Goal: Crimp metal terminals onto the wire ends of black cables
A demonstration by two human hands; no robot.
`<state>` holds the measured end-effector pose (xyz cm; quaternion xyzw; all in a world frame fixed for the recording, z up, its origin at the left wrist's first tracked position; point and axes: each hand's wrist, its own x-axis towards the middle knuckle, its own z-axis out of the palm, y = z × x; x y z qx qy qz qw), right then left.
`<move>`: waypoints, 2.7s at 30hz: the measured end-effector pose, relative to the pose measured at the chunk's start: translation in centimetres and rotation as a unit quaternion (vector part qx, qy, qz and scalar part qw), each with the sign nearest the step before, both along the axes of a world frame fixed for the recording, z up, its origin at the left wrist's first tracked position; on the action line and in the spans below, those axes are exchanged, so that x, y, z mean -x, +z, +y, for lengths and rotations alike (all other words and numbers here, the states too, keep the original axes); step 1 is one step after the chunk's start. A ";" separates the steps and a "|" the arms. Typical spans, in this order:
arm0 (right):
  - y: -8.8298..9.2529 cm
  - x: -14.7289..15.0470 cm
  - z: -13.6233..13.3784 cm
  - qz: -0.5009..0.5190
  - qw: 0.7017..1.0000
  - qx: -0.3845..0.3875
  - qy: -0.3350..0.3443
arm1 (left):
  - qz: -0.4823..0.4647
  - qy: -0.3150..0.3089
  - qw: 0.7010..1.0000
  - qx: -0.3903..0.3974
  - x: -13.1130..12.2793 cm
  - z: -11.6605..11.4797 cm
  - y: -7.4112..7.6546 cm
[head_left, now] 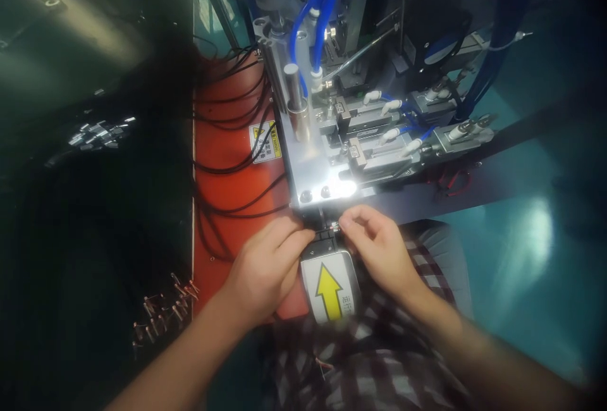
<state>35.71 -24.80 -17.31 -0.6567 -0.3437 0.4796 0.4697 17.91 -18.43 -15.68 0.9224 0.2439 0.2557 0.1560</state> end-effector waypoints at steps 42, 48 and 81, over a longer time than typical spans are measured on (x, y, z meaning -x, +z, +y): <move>-0.3 0.8 -0.3 -0.137 0.990 -0.017 -0.011 | 0.066 0.029 0.997 -0.021 0.0 -0.8 0.4; 0.3 0.0 -0.2 0.067 0.997 0.038 0.032 | 0.047 0.019 0.999 -0.005 0.0 -0.5 0.3; 0.1 0.4 -0.1 -0.017 1.000 -0.002 0.008 | 0.060 -0.012 0.998 0.024 1.3 0.9 0.4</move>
